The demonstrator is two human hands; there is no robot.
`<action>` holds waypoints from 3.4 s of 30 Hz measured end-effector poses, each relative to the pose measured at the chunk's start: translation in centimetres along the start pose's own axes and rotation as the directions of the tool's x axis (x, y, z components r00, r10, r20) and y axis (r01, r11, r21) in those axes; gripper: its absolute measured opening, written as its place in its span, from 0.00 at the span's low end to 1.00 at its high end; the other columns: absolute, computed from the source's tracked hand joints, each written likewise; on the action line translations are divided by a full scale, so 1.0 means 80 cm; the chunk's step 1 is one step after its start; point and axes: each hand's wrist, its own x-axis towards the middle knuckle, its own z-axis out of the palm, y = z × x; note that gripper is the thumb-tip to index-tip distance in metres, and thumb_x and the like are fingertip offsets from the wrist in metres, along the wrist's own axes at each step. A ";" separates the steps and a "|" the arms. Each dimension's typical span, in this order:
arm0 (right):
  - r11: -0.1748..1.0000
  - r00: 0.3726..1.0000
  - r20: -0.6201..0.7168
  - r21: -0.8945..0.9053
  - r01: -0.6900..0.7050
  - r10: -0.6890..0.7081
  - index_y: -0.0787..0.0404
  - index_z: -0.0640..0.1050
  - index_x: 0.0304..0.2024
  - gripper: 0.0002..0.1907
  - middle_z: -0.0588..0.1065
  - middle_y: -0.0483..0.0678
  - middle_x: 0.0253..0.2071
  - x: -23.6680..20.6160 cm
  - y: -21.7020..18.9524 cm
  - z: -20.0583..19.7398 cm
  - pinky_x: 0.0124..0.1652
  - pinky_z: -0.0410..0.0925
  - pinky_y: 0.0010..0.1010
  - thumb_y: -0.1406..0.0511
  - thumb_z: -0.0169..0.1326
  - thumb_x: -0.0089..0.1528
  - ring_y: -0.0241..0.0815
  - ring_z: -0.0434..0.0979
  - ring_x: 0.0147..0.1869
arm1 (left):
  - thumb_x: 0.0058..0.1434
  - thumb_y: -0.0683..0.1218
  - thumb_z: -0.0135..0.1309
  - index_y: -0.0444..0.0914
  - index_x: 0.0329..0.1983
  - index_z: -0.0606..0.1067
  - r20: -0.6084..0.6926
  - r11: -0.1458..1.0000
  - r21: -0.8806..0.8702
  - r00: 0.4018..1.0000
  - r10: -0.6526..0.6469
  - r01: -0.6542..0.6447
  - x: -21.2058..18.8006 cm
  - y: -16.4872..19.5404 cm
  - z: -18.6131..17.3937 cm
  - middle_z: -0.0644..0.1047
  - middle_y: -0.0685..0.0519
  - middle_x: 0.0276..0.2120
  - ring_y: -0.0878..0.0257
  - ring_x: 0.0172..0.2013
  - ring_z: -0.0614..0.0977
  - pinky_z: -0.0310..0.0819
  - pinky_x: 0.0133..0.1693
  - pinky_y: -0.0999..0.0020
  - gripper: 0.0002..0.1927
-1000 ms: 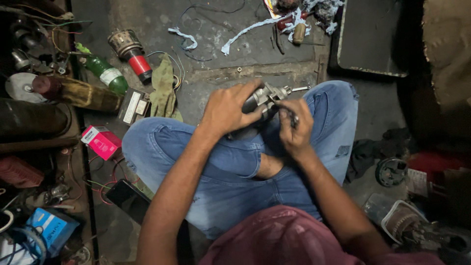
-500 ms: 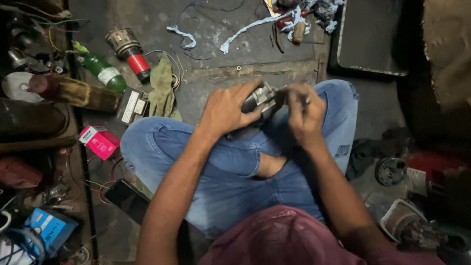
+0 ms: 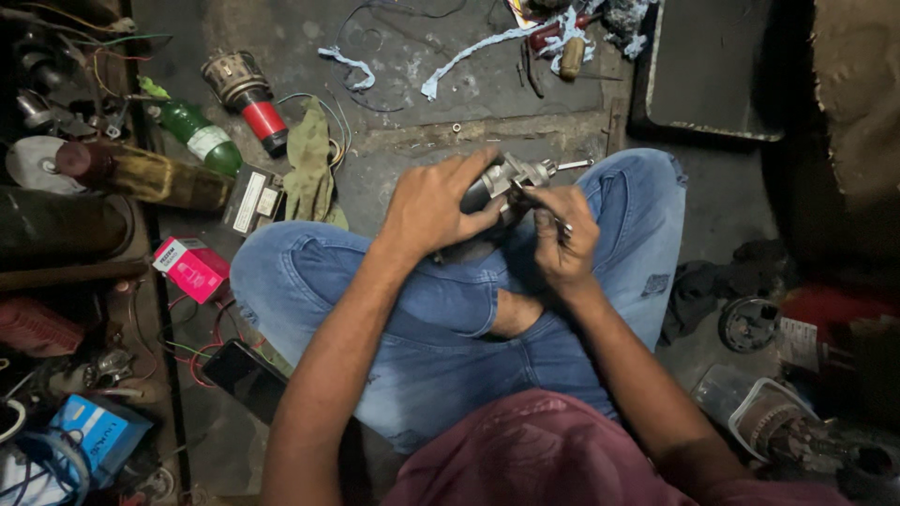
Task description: The person sits cross-legged on the floor and repairs a starter motor, using a screwdriver to loosen and remove parts from the unit held in their lap. They turn the motor over, manipulate its end cap and solenoid, and reposition it repeatedly while working on different sides.
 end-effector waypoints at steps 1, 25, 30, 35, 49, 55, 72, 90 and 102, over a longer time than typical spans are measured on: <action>1.000 1.000 0.009 -0.009 0.016 -0.016 0.65 0.77 0.52 0.09 0.78 0.56 0.45 0.002 -0.002 0.001 0.50 0.69 0.39 0.68 0.50 0.73 0.52 0.76 0.47 | 0.57 0.57 0.66 0.41 0.61 0.74 0.002 1.000 0.007 1.000 0.000 0.000 0.000 0.000 0.000 0.81 0.45 0.38 0.47 0.34 0.84 0.78 0.34 0.54 0.32; 0.966 0.983 0.167 -0.258 -0.038 0.083 0.66 0.79 0.42 0.09 0.77 0.56 0.35 0.064 -0.016 -0.005 0.38 0.69 0.41 0.67 0.50 0.74 0.57 0.78 0.37 | 0.56 0.57 0.65 0.41 0.61 0.73 -0.004 1.000 0.024 1.000 0.002 -0.002 -0.002 -0.006 0.002 0.81 0.44 0.37 0.46 0.33 0.84 0.78 0.33 0.53 0.32; 0.921 0.921 0.123 -0.183 -0.344 0.369 0.67 0.78 0.40 0.11 0.74 0.55 0.29 0.063 -0.019 -0.003 0.34 0.67 0.42 0.66 0.49 0.73 0.55 0.76 0.30 | 0.56 0.57 0.65 0.40 0.61 0.73 -0.001 1.000 0.010 1.000 0.002 -0.002 -0.002 -0.006 0.000 0.81 0.43 0.37 0.46 0.33 0.84 0.78 0.34 0.53 0.32; 0.959 0.973 0.224 -0.282 0.007 0.058 0.66 0.78 0.41 0.08 0.77 0.56 0.34 0.071 -0.016 -0.008 0.37 0.69 0.44 0.67 0.51 0.72 0.59 0.78 0.37 | 0.56 0.57 0.65 0.40 0.62 0.73 -0.002 1.000 0.003 1.000 0.013 -0.013 -0.003 -0.007 0.003 0.81 0.42 0.37 0.45 0.32 0.84 0.78 0.34 0.53 0.33; 0.949 0.961 0.079 -0.196 -0.247 0.266 0.66 0.78 0.39 0.09 0.75 0.56 0.30 0.064 -0.022 -0.001 0.34 0.68 0.43 0.68 0.51 0.72 0.57 0.76 0.31 | 0.52 0.59 0.66 0.42 0.63 0.72 0.047 1.000 0.028 0.999 -0.008 0.007 -0.004 -0.008 0.002 0.81 0.41 0.36 0.44 0.31 0.84 0.78 0.33 0.51 0.37; 0.920 0.987 0.157 -0.383 0.086 -0.027 0.67 0.79 0.40 0.08 0.76 0.57 0.32 0.068 -0.018 0.005 0.35 0.68 0.42 0.68 0.53 0.70 0.59 0.77 0.34 | 0.56 0.58 0.65 0.42 0.63 0.73 0.037 0.999 0.034 0.999 -0.011 0.010 -0.005 -0.006 0.005 0.81 0.42 0.38 0.44 0.33 0.84 0.78 0.34 0.52 0.34; 0.656 0.741 0.183 0.364 -0.662 0.646 0.68 0.79 0.48 0.10 0.79 0.44 0.37 0.033 0.005 -0.021 0.34 0.71 0.25 0.67 0.56 0.68 0.33 0.77 0.34 | 0.56 0.58 0.64 0.42 0.61 0.74 0.005 0.997 0.069 0.999 0.039 -0.040 -0.006 0.003 -0.002 0.80 0.44 0.34 0.47 0.31 0.83 0.77 0.32 0.54 0.31; 0.991 0.982 0.158 -0.066 0.118 -0.106 0.66 0.74 0.58 0.20 0.73 0.65 0.62 -0.019 -0.013 -0.001 0.60 0.72 0.40 0.74 0.50 0.63 0.56 0.77 0.66 | 0.59 0.59 0.63 0.42 0.61 0.73 0.030 0.996 0.082 0.999 0.037 -0.039 -0.005 0.010 -0.005 0.80 0.43 0.35 0.46 0.31 0.84 0.77 0.30 0.54 0.30; 0.987 0.986 0.140 -0.146 -0.070 0.091 0.66 0.79 0.51 0.15 0.80 0.56 0.51 -0.001 -0.039 -0.031 0.46 0.76 0.32 0.76 0.58 0.61 0.50 0.86 0.46 | 0.59 0.60 0.63 0.43 0.61 0.73 0.052 0.994 0.091 0.997 0.052 -0.056 -0.005 0.013 -0.002 0.80 0.44 0.34 0.47 0.31 0.83 0.76 0.30 0.53 0.31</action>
